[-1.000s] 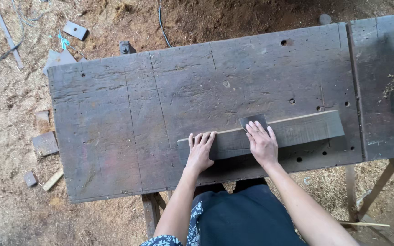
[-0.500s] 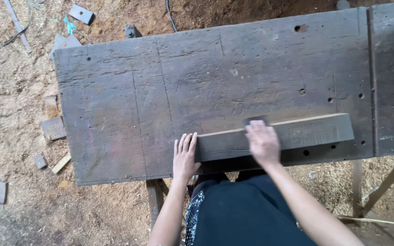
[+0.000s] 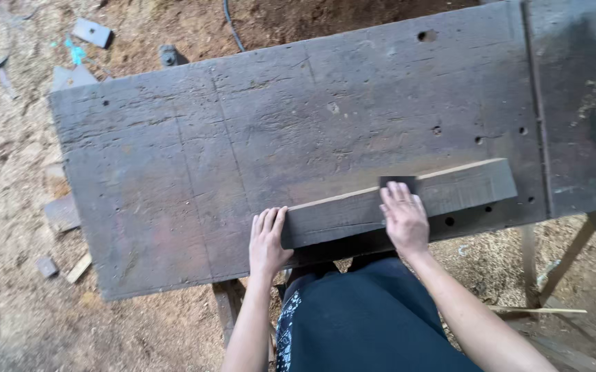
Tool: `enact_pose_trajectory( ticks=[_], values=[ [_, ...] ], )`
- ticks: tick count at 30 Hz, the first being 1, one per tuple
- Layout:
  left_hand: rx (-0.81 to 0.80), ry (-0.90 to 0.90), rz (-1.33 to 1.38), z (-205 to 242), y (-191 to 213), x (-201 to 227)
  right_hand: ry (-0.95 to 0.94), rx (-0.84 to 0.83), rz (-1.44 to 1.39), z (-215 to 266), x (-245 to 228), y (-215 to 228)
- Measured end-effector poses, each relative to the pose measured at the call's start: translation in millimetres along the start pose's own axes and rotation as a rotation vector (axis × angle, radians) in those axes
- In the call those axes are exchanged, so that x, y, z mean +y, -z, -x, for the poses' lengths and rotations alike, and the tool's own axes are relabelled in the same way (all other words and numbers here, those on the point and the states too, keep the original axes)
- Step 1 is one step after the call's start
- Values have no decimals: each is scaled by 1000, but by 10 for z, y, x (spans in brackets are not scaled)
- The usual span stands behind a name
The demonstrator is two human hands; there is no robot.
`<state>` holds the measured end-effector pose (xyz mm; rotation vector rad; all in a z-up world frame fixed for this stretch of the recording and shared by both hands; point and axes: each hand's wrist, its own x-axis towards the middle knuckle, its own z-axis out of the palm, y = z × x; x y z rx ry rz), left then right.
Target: The person sands a rectangular piece of wood using a small piece of sandpaper, moving their hand back and forth along the grain and edges.
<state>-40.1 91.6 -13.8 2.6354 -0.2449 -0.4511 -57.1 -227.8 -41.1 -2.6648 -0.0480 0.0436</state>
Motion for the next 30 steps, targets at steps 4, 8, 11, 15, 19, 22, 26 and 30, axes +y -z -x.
enact_pose_trajectory(
  ticks=[4,8,11,15,19,22,26,30],
  values=[
    [-51,33,-117,19,-16,117,217,83,27,141,-336,-368],
    [-52,38,-73,53,-100,243,397,-242,-48,182,-428,-386],
    [9,48,-13,89,-119,218,255,90,74,87,-164,-140],
    [60,58,50,196,-139,129,181,41,151,-29,-611,-248],
    [79,21,136,187,-174,15,545,-40,-14,-92,-1254,-429],
    [70,12,167,186,-157,-19,436,-96,-3,-261,-1178,-269],
    [100,10,229,161,-90,-63,263,24,163,-283,-1070,-303],
    [83,76,327,213,-75,-51,519,-169,-36,-322,-1157,-650]
  ],
)
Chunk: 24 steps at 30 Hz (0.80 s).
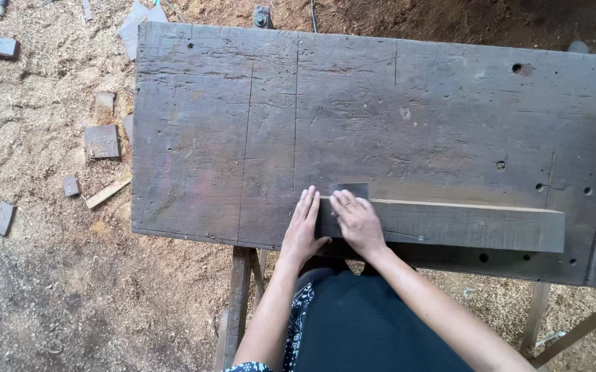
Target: The person sands a rectangular piece of wood using a small piece of sandpaper, moving their hand back and forth along the grain and edges.
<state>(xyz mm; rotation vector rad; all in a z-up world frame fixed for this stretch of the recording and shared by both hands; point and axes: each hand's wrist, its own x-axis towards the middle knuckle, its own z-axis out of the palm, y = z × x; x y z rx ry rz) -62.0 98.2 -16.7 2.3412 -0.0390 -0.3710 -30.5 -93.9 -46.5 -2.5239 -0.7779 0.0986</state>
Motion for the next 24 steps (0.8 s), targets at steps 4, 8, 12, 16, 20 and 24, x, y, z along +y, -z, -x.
enact_pose_trajectory(
  ticks=[4,8,12,16,20,24],
  values=[
    [-1,-25,-84,41,-21,-80,193,-167,-78,189,131,168],
    [106,-47,-113,28,-1,-134,17,-82,122,229,-37,170],
    [177,143,-148,146,5,-94,112,-96,-17,156,-318,-138],
    [123,246,77,223,19,-223,185,-136,10,158,-100,-13],
    [160,148,273,228,-236,-421,82,-37,92,-44,-349,-270],
    [137,148,354,308,-177,-572,181,-116,-41,-53,-316,-144]
  ],
)
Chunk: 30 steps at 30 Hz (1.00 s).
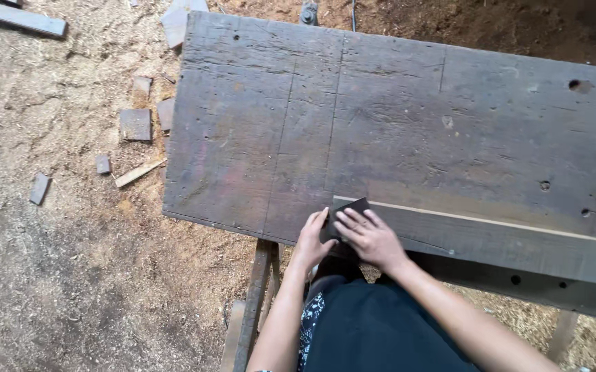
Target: The person sands a rectangular piece of wood using a small piece of sandpaper, moving their hand back and forth along the grain and edges.
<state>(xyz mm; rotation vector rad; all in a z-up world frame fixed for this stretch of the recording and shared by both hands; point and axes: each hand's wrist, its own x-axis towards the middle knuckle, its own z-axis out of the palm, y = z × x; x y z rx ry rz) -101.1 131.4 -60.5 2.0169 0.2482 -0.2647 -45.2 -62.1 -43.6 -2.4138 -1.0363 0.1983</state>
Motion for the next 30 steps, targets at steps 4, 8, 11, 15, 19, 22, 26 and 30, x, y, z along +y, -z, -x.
enact_pose_trajectory(
  ticks=[4,8,11,15,19,22,26,30],
  values=[
    [2,-23,40,50,-2,27,-89,50,80,-96,76,7],
    [-30,56,107,-67,53,70,8,-60,-74,186,-68,93],
    [-63,58,129,-100,90,7,-98,-9,104,296,193,232],
    [-84,121,242,-161,96,-1,-101,50,48,164,31,35],
    [-90,216,264,-164,51,23,-53,-9,62,448,143,261],
    [-59,195,295,-77,-8,-70,-137,78,124,350,220,199],
    [-9,185,185,-109,-63,44,-31,23,-51,510,85,130],
    [112,-104,-336,18,-285,481,-150,75,58,763,481,289]
  ],
)
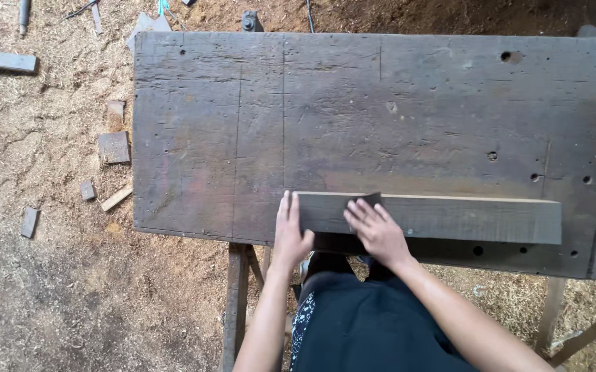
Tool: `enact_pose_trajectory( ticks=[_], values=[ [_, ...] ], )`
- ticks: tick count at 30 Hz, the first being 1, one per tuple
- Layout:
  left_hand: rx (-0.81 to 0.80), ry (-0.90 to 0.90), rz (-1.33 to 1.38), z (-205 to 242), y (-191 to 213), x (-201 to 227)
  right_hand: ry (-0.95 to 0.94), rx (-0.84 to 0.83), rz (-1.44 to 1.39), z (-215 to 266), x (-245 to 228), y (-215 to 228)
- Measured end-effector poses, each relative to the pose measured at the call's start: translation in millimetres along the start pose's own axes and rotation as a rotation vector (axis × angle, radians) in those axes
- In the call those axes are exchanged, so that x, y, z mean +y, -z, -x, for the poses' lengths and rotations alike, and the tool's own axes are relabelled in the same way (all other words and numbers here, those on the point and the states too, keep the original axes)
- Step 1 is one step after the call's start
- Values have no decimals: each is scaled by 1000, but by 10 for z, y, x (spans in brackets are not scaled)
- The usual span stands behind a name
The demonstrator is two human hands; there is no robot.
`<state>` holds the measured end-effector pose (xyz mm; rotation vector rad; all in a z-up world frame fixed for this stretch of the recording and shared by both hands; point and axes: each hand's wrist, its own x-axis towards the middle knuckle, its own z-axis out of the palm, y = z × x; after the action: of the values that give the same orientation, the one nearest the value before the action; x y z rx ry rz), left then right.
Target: The person sands a rectangular piece of wood using a small piece of sandpaper, moving their hand back and forth along the grain and edges.
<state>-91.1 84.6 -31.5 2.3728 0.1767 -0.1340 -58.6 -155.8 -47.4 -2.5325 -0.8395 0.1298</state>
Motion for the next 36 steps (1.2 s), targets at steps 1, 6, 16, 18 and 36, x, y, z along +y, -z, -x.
enact_pose_trajectory(
  ticks=[1,6,16,18,36],
  values=[
    [-73,-16,-78,-13,-42,150,-45,29,12,-62,27,-44],
    [-386,-43,-310,-216,-182,711,-16,-6,-29,181,132,92],
    [-194,-114,-493,-142,-834,431,-89,-12,-36,678,489,367],
    [-177,-101,-545,-153,-963,335,-148,1,2,891,732,492],
    [-436,-266,-378,-462,-857,1061,-374,178,38,990,1051,461]
  ],
)
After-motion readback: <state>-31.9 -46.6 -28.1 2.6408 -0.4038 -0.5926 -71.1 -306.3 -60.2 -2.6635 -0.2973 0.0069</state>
